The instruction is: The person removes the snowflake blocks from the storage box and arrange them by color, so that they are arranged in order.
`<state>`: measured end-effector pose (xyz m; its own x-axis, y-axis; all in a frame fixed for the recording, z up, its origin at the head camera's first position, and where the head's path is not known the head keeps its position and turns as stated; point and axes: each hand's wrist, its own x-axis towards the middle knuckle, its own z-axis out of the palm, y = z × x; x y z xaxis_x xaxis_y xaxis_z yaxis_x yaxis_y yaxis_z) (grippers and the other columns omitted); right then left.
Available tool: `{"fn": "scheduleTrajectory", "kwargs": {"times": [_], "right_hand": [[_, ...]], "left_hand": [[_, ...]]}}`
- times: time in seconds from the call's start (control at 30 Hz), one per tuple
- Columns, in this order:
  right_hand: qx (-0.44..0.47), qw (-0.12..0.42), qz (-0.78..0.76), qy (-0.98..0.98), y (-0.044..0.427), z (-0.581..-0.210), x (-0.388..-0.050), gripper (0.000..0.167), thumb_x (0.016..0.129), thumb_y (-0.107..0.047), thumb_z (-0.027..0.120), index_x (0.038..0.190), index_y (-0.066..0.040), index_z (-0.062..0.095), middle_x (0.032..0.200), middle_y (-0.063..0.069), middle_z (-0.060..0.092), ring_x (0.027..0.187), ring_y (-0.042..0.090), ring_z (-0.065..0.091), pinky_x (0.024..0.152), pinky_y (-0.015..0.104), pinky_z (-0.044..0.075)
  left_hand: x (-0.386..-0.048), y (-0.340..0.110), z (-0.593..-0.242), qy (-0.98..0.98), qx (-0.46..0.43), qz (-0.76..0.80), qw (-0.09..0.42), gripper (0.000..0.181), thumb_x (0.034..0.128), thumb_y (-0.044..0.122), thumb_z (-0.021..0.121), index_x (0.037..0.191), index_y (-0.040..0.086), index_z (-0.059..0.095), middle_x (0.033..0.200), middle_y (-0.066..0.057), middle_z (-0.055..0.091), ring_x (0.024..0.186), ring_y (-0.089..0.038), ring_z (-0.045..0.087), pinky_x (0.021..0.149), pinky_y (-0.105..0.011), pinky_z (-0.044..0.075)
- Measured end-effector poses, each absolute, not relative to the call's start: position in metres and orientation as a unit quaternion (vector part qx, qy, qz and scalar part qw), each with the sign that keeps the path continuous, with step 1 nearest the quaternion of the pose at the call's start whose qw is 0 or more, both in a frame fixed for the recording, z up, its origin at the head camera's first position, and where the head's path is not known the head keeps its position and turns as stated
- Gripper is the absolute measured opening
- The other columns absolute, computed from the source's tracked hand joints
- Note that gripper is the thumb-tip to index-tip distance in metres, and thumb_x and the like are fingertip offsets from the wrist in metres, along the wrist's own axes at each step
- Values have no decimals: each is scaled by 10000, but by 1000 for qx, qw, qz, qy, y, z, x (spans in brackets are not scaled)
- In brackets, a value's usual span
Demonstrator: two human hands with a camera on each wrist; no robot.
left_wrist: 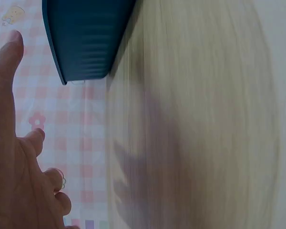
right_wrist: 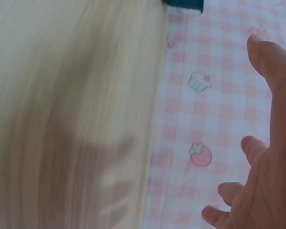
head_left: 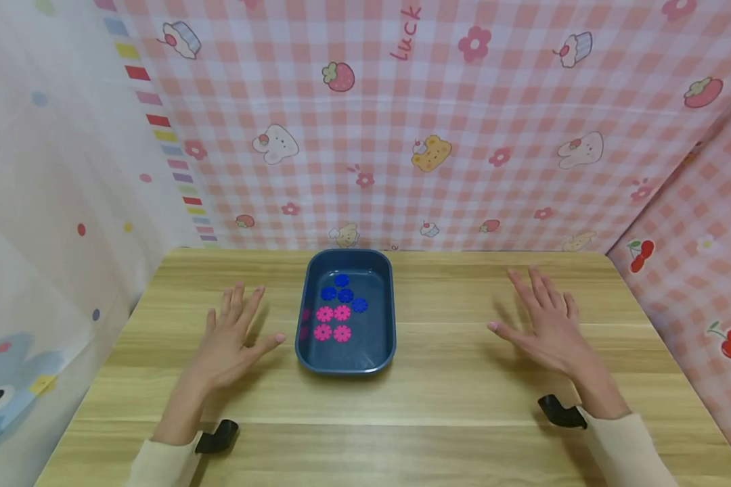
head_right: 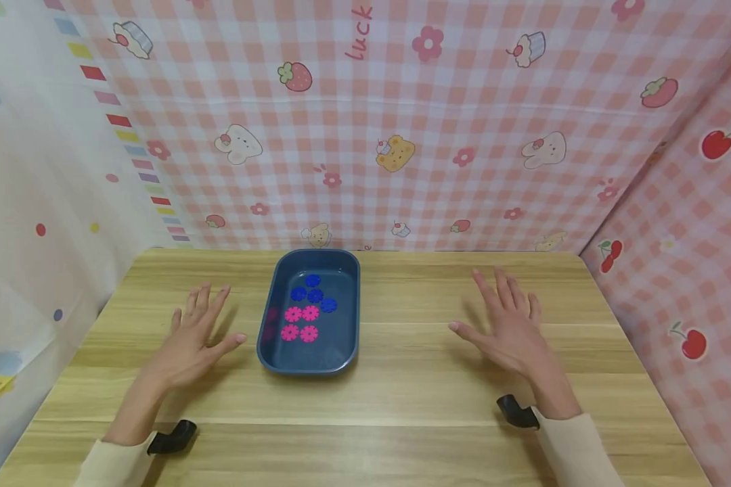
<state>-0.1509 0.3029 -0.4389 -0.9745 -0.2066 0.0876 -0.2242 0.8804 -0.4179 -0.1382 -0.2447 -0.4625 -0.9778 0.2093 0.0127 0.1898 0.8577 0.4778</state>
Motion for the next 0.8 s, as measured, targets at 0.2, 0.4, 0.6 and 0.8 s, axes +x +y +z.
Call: {"fn": "scheduleTrajectory", "kwargs": {"times": [0.2, 0.4, 0.6, 0.8], "right_hand": [[133, 12, 253, -958, 288, -436, -150, 975, 940, -528, 688, 1666, -307, 75, 1741, 144, -35, 1583, 469, 19, 1158, 785, -3], [143, -8, 286, -948, 276, -435, -150, 994, 945, -503, 700, 1663, -326, 36, 1743, 83, -73, 1566, 512, 47, 1158, 800, 37], [158, -26, 319, -934, 266, -436, -151, 991, 957, -463, 704, 1660, -332, 18, 1744, 94, -32, 1567, 505, 67, 1133, 827, 125], [175, -33, 356, -917, 252, -432, -151, 974, 963, -441, 707, 1659, -325, 35, 1745, 92, 19, 1590, 434, 66, 1186, 761, 162]], "left_hand": [[-136, -236, -464, 952, 121, 279, 28, 932, 982, 596, 584, 1670, 263, 49, 1729, -173, -83, 1588, -451, -71, 1210, -756, 13], [-131, -223, -465, 946, 140, 291, 28, 951, 972, 588, 612, 1667, 280, 41, 1737, -120, -78, 1597, -423, -59, 1226, -734, 43], [-125, -210, -467, 947, 153, 280, 40, 984, 948, 645, 605, 1661, 314, 14, 1739, -82, -88, 1603, -402, -45, 1247, -702, 67], [-123, -201, -467, 947, 164, 274, 43, 1021, 933, 636, 634, 1667, 236, 47, 1744, -112, -20, 1613, -358, -28, 1264, -668, 89]]}}
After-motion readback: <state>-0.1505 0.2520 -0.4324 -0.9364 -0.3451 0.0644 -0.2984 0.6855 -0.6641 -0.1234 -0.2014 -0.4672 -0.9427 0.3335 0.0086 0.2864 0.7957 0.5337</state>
